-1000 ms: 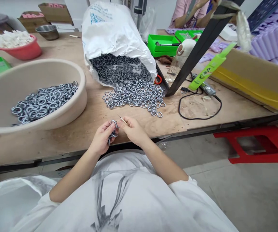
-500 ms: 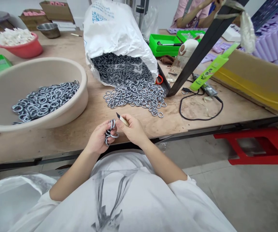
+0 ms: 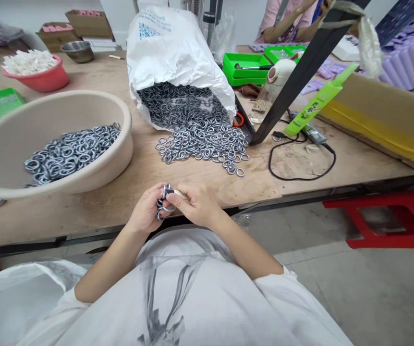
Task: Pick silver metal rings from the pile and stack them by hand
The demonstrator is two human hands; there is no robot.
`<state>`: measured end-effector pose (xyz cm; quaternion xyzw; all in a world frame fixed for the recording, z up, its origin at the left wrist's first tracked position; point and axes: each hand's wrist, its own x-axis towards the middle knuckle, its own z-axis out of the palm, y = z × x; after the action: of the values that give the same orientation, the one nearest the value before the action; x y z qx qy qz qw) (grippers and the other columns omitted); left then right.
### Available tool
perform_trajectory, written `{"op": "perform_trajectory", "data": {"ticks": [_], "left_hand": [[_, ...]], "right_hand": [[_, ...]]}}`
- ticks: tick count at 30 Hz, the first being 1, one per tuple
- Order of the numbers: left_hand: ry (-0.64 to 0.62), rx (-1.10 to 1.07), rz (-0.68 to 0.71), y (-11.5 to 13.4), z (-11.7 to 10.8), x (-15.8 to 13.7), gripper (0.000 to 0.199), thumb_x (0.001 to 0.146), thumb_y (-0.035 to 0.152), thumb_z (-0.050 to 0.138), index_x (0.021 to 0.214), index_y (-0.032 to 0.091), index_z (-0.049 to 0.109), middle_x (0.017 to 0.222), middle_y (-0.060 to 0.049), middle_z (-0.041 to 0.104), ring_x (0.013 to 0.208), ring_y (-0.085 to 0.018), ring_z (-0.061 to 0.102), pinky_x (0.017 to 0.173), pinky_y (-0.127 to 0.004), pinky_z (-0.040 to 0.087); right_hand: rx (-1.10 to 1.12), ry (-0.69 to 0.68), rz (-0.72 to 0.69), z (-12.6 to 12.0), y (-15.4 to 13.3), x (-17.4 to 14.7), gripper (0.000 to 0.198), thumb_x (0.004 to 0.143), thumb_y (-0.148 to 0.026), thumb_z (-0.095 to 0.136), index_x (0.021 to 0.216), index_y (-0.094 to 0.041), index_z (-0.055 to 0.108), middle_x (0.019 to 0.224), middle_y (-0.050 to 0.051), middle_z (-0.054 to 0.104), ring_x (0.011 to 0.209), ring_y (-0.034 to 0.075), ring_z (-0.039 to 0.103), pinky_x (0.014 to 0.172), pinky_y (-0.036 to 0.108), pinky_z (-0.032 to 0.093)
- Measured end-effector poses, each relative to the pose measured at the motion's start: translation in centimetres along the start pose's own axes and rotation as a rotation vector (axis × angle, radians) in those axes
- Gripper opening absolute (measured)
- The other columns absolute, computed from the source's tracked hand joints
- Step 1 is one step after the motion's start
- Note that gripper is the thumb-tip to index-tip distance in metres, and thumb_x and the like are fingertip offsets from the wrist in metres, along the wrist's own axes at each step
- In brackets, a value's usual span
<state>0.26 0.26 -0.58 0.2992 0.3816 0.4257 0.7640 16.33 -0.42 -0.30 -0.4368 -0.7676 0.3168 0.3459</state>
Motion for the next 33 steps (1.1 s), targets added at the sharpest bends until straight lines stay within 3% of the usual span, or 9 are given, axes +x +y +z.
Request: {"op": "perform_trajectory", "data": {"ticks": [6, 11, 14, 16, 18, 20, 24, 28, 33], "left_hand": [[-0.022, 0.077, -0.058, -0.3, -0.5, 0.0, 0.022, 0.065, 0.027, 0.069, 0.068, 0.018, 0.050, 0.051, 0.006, 0.042, 0.040, -0.003, 0.031, 0.037, -0.014, 0.016], [-0.103, 0.391, 0.027, 1.0, -0.9, -1.4, 0.023, 0.074, 0.036, 0.067, 0.069, 0.016, 0.058, 0.054, 0.002, 0.050, 0.043, -0.006, 0.038, 0.040, -0.018, 0.023], [0.142, 0.580, 0.324, 5.3, -1.6, -1.9, 0.022, 0.077, 0.038, 0.065, 0.075, 0.017, 0.062, 0.060, 0.000, 0.055, 0.050, -0.010, 0.048, 0.044, -0.019, 0.030], [0.412, 0.797, 0.612, 9.4, -2.3, -1.9, 0.019, 0.084, 0.034, 0.058, 0.090, 0.017, 0.065, 0.069, -0.001, 0.061, 0.058, -0.011, 0.052, 0.052, -0.020, 0.038], [0.754, 1.200, 0.834, 13.3, -3.2, -1.6, 0.024, 0.086, 0.028, 0.054, 0.105, 0.017, 0.066, 0.085, -0.003, 0.068, 0.072, -0.013, 0.056, 0.072, -0.026, 0.046], [0.890, 1.629, 0.690, 16.1, -4.1, -1.2, 0.046, 0.083, 0.026, 0.058, 0.128, 0.020, 0.058, 0.110, -0.007, 0.069, 0.092, -0.020, 0.058, 0.091, -0.038, 0.046], [0.714, 2.101, 0.224, 18.2, -5.5, -0.5, 0.046, 0.087, 0.037, 0.047, 0.128, 0.017, 0.058, 0.133, -0.019, 0.059, 0.113, -0.033, 0.055, 0.098, -0.047, 0.043], [0.793, 2.072, 0.014, 18.3, -5.5, -0.3, 0.038, 0.087, 0.045, 0.045, 0.111, 0.023, 0.065, 0.119, -0.013, 0.066, 0.098, -0.030, 0.059, 0.084, -0.041, 0.048], [0.798, 2.041, -0.037, 18.5, -5.8, -0.1, 0.034, 0.085, 0.044, 0.047, 0.095, 0.023, 0.071, 0.100, -0.010, 0.070, 0.084, -0.026, 0.058, 0.077, -0.036, 0.047]], "right_hand": [[0.087, -0.022, 0.086, 0.5, 1.1, 0.5, 0.047, 0.096, -0.054, 0.044, 0.066, -0.020, 0.055, 0.060, -0.002, 0.052, 0.058, 0.011, 0.046, 0.058, 0.026, 0.029], [-0.032, 0.211, 0.204, -0.3, 4.2, 1.4, 0.050, 0.095, -0.056, 0.045, 0.060, -0.021, 0.036, 0.056, -0.005, 0.033, 0.056, 0.011, 0.037, 0.057, 0.028, 0.024], [-0.006, 0.304, 0.223, -1.1, 5.5, 1.3, 0.052, 0.096, -0.059, 0.042, 0.060, -0.022, 0.033, 0.058, -0.005, 0.031, 0.057, 0.011, 0.036, 0.058, 0.028, 0.024], [-0.025, 0.329, 0.231, -1.4, 5.9, 1.0, 0.052, 0.095, -0.059, 0.043, 0.060, -0.022, 0.033, 0.058, -0.005, 0.030, 0.057, 0.011, 0.035, 0.058, 0.028, 0.024], [-0.079, 0.321, 0.255, -1.4, 6.2, 0.8, 0.051, 0.094, -0.058, 0.046, 0.060, -0.022, 0.033, 0.057, -0.005, 0.030, 0.057, 0.012, 0.036, 0.058, 0.028, 0.024], [-0.132, 0.294, 0.294, -1.2, 6.5, 0.7, 0.050, 0.093, -0.057, 0.048, 0.060, -0.022, 0.035, 0.056, -0.004, 0.033, 0.057, 0.012, 0.038, 0.057, 0.028, 0.023], [-0.171, 0.239, 0.327, -0.6, 6.8, 0.6, 0.048, 0.093, -0.058, 0.049, 0.062, -0.022, 0.042, 0.057, -0.004, 0.042, 0.058, 0.013, 0.042, 0.056, 0.028, 0.023], [-0.182, 0.205, 0.326, -0.4, 6.9, 0.7, 0.047, 0.093, -0.058, 0.048, 0.064, -0.022, 0.046, 0.058, -0.003, 0.045, 0.058, 0.014, 0.045, 0.056, 0.027, 0.023], [-0.218, 0.188, 0.326, -0.6, 6.7, 0.6, 0.044, 0.093, -0.056, 0.049, 0.067, -0.022, 0.054, 0.058, -0.002, 0.051, 0.058, 0.015, 0.048, 0.057, 0.027, 0.024]]}}
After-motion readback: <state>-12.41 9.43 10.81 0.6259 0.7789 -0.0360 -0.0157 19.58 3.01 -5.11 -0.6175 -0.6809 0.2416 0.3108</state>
